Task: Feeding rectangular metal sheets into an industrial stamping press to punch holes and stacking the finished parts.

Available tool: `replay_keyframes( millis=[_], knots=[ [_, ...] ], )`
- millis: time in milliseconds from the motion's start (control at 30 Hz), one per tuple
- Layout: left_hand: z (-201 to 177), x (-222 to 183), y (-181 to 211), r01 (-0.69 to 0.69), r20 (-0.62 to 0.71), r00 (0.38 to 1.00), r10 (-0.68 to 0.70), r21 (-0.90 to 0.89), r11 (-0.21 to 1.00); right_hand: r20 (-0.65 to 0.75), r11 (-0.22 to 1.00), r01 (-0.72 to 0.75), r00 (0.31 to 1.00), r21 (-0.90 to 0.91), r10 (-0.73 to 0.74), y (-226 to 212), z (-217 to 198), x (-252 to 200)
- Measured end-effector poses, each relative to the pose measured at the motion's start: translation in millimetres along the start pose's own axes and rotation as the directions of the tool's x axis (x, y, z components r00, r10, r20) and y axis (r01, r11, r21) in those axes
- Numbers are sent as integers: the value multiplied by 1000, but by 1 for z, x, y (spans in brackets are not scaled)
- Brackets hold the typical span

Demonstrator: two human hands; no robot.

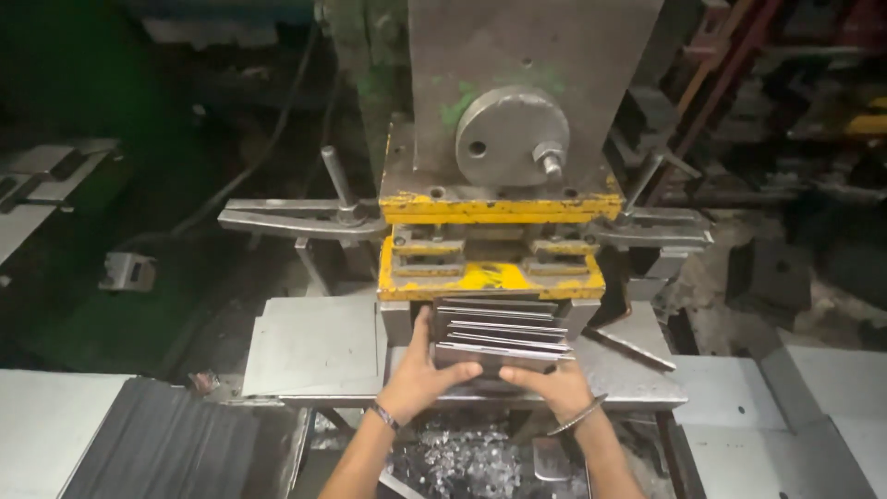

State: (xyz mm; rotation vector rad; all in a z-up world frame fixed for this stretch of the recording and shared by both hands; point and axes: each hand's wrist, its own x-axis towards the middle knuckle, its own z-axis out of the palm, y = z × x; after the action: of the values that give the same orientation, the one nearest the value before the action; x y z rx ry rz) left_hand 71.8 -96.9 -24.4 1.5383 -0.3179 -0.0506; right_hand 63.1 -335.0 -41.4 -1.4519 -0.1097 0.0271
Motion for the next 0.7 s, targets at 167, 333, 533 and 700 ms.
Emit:
replay_keyframes(
  millis=[167,333,533,700],
  knots=[
    [17,5,6,160,82,986,-146,-217,963,61,991,17,998,131,-25,6,-2,5],
    [26,12,15,203,37,979,-203,-345,917,34,991,-5,999,133,0,3,-1,14],
    [32,13,3,90,-30,995,-99,-228,969,-35,996,84,996,-4,-84,-17,21,6],
    [36,6,7,86,-28,995,-99,-304,949,-57,970,206,978,132,-200,-12,30,-2]
  ],
)
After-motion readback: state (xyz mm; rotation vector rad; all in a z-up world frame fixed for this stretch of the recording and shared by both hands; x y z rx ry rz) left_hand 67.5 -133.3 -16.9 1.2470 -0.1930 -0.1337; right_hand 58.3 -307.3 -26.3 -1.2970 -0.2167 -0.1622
